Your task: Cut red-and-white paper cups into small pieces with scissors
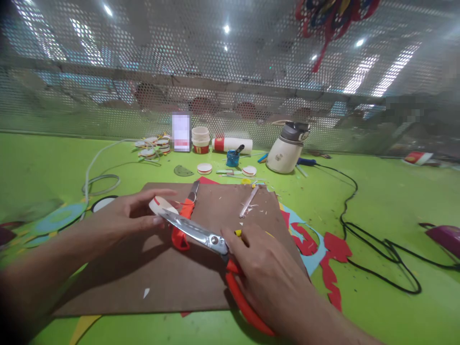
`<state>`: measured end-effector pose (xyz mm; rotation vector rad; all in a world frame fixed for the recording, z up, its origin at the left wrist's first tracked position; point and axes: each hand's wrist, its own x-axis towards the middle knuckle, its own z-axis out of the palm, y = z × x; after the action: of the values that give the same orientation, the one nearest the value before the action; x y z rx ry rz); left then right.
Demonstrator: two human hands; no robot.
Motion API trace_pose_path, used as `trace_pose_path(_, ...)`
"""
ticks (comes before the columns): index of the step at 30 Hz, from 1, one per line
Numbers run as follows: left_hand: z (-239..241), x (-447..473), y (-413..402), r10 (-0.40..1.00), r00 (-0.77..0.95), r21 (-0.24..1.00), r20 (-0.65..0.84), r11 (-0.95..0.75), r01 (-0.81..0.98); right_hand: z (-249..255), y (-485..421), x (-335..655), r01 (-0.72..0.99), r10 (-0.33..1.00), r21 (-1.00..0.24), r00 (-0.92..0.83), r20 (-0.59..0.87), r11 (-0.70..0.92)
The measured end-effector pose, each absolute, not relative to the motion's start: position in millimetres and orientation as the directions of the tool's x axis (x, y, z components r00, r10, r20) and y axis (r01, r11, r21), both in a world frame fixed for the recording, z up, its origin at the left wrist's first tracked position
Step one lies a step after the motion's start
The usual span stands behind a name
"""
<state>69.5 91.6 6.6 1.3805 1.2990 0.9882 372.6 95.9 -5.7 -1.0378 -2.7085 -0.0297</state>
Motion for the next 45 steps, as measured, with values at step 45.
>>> trace_pose_path(45,17,57,88,0.899,0.381,0.976,-0.216,0.19,0.105,4,99,386,0.639,0.668,-0.213,-0.735,0.112,0.739)
